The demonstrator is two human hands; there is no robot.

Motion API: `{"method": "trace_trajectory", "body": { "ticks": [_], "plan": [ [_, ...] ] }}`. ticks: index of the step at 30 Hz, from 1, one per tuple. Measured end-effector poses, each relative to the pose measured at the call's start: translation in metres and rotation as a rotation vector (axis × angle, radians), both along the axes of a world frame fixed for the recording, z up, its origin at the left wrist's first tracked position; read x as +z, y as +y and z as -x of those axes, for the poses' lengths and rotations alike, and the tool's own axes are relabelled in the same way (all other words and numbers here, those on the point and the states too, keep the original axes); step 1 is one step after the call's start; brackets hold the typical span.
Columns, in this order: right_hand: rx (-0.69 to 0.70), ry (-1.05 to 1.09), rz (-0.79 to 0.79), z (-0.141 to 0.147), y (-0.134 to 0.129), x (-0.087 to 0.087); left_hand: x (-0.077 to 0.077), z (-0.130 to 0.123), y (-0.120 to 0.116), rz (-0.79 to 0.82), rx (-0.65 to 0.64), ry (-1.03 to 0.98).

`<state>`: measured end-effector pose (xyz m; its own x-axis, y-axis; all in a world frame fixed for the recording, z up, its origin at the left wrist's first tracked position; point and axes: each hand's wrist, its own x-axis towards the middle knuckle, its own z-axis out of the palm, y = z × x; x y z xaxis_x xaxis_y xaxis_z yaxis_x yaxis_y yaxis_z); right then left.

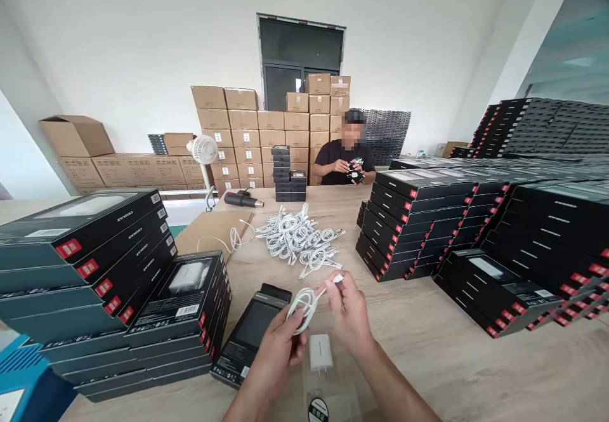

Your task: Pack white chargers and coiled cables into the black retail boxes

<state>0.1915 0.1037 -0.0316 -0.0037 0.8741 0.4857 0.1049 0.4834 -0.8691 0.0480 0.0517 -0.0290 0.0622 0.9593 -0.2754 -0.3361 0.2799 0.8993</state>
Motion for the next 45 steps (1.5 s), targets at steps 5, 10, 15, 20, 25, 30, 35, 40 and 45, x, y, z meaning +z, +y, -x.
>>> {"method": "trace_trajectory", "body": {
  "ticks": [5, 10, 15, 20, 25, 30, 35, 40, 45],
  "plan": [
    [0.054, 0.291, 0.16, -0.002, 0.01, 0.003, -0.001, -0.005, -0.004, -0.114, -0.078, 0.057],
    [0.232, 0.153, 0.24, -0.004, 0.009, -0.006, -0.004, -0.007, 0.002, -0.183, 0.006, 0.296],
    [0.278, 0.157, 0.271, -0.005, -0.001, -0.011, -0.009, -0.004, 0.007, -0.208, 0.069, 0.412],
    [0.322, 0.007, 0.263, -0.014, -0.001, -0.005, -0.006, -0.01, 0.004, -0.268, 0.039, 0.494],
    [0.299, 0.037, 0.388, -0.036, -0.011, 0.003, 0.002, -0.009, -0.002, -0.23, -0.064, 0.531],
    [0.01, 0.131, 0.447, -0.076, -0.055, 0.0, 0.008, 0.018, -0.018, -0.153, -0.155, 0.671],
    [-0.017, 0.068, 0.499, -0.079, -0.105, -0.032, 0.008, 0.014, -0.034, -0.16, -0.277, 0.834],
    [-0.091, 0.033, 0.447, -0.069, -0.112, -0.057, 0.0, -0.013, -0.031, -0.187, -0.158, 0.748],
    [-0.201, 0.047, 0.357, -0.067, -0.1, -0.052, -0.012, -0.034, -0.029, -0.105, -0.044, 0.455]
  ]
}}
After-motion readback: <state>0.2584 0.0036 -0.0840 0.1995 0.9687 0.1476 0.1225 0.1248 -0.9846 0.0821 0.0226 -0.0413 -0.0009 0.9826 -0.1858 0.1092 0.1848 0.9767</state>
